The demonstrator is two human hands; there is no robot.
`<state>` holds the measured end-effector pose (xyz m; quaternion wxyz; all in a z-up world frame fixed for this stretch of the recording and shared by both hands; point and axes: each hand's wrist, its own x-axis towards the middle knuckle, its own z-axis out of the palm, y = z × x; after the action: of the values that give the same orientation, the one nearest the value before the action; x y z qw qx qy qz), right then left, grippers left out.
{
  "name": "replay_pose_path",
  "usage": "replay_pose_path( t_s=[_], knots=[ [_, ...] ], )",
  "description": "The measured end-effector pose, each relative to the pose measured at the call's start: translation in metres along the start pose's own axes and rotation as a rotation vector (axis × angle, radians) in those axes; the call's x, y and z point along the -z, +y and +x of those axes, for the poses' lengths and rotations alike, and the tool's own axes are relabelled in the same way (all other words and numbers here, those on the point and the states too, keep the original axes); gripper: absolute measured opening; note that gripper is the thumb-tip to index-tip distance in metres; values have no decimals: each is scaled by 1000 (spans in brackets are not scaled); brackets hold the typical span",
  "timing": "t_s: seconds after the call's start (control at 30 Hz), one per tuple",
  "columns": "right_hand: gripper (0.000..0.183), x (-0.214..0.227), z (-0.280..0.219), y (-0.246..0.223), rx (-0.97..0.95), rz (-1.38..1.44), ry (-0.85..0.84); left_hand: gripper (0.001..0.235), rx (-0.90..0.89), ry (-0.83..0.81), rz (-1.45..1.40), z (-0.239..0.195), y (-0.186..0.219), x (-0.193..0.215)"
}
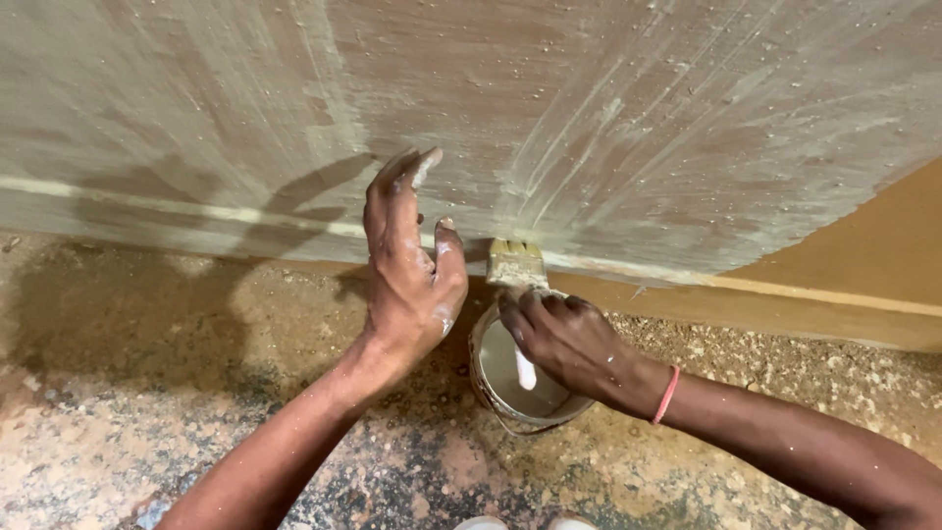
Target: The person applies a light-colored liquid to a wall using a paintbrush. They repeatedly dip the brush into a bucket and paint the lower section of the wall in horizontal strokes.
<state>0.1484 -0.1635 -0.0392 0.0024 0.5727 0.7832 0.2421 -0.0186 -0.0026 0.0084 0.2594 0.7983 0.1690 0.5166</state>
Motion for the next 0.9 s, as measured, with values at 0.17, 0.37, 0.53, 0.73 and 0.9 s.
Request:
replay_pose_path(
  t_s=[0.17,0.37,0.53,0.73,0.9],
  knots=[
    [34,51,18,21,-75,-217,134,66,-14,-10,14,0,-4,2],
    [30,140,-13,27,-169,-247,319,69,46,-36,19,-1,0,9],
    [32,81,-28,-3,9,-59,-53,68,40,-24,3,1,1,5],
    [51,6,-34,-12,20,36,-103,68,24,-31,-14,-1,5,0],
    [45,6,-39,5,-6,-17,-109,69,70,-60,-15,-4,5,3]
  ],
)
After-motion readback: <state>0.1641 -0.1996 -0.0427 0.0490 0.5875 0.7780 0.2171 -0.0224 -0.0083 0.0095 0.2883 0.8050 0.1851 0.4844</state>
